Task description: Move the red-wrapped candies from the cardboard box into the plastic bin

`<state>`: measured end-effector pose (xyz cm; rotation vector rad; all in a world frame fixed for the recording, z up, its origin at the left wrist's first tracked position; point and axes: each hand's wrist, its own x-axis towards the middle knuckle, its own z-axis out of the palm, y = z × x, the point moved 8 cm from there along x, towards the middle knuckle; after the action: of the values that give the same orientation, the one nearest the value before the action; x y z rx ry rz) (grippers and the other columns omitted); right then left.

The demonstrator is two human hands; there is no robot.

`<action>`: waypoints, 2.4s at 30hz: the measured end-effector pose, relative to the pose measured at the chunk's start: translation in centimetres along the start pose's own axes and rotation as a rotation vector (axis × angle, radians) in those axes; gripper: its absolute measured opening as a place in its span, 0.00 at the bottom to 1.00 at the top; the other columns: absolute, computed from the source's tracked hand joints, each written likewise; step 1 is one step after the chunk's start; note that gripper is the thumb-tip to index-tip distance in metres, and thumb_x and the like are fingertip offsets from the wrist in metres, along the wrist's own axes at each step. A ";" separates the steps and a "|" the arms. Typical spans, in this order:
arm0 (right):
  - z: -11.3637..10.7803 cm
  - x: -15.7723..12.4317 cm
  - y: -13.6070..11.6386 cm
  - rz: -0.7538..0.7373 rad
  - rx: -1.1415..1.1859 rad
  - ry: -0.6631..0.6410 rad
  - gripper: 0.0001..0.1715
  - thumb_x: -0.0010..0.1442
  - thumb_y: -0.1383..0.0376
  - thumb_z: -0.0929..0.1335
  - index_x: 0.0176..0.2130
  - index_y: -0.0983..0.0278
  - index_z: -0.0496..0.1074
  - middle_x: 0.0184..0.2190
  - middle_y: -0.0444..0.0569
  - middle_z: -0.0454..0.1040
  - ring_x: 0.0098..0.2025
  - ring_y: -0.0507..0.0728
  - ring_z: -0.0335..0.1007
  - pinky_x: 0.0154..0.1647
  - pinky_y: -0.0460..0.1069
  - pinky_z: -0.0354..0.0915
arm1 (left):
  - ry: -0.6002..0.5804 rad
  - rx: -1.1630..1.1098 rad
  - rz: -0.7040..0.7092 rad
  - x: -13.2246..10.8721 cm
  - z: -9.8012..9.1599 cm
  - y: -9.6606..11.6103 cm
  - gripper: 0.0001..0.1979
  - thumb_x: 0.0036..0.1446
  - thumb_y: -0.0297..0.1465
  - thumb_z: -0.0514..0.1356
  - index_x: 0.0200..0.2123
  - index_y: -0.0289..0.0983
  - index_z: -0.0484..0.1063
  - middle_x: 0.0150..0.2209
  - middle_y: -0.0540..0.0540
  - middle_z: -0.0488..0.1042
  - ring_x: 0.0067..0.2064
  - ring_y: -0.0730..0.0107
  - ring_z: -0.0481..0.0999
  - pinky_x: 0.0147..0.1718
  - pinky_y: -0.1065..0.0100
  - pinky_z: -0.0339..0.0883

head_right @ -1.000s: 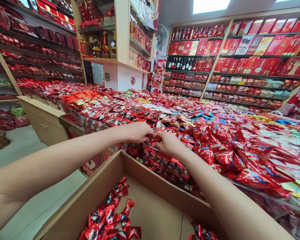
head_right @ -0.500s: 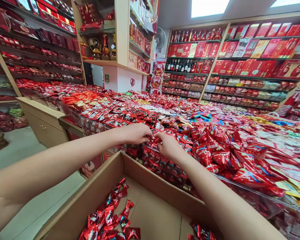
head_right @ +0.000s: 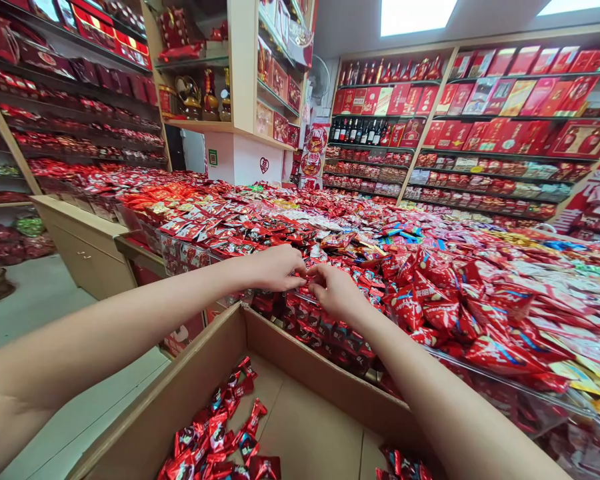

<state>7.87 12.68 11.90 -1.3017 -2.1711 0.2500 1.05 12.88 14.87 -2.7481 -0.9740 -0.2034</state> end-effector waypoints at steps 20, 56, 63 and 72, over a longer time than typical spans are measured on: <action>9.1 -17.5 -1.6 -0.035 0.108 -0.391 0.11 0.55 0.68 0.58 0.36 0.61 0.67 0.28 0.49 0.70 0.31 0.54 0.65 0.31 0.48 0.61 | 0.321 -0.275 -0.069 -2.4 -2.0 3.0 0.14 0.54 0.29 0.46 0.42 0.37 0.65 0.41 0.48 0.66 0.46 0.68 0.64 0.42 0.66 0.57; 6.8 -19.2 3.8 0.824 1.155 0.238 0.12 0.38 0.60 0.72 0.21 0.64 0.69 0.16 0.41 0.67 0.19 0.46 0.58 0.18 0.41 0.57 | -0.042 -0.883 0.070 -5.5 6.6 10.8 0.09 0.51 0.27 0.53 0.32 0.33 0.72 0.30 0.48 0.73 0.31 0.78 0.70 0.32 0.79 0.60; 5.5 -18.6 3.6 0.753 1.104 0.141 0.14 0.44 0.57 0.68 0.30 0.64 0.69 0.19 0.46 0.72 0.20 0.50 0.64 0.20 0.43 0.62 | 0.175 -0.890 0.106 -6.0 4.3 10.5 0.09 0.53 0.28 0.51 0.35 0.32 0.70 0.31 0.47 0.72 0.33 0.77 0.69 0.35 0.78 0.61; -6.6 -8.8 1.7 0.235 0.161 0.404 0.15 0.45 0.56 0.67 0.33 0.62 0.70 0.28 0.49 0.73 0.28 0.56 0.67 0.27 0.49 0.64 | 0.515 -0.271 0.040 -3.6 -1.1 3.5 0.13 0.53 0.27 0.49 0.40 0.35 0.68 0.39 0.45 0.69 0.42 0.68 0.63 0.45 0.63 0.53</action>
<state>15.98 5.15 13.06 -1.3787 -1.6316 0.2265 0.46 7.76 14.65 -2.7118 -0.7900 -1.0427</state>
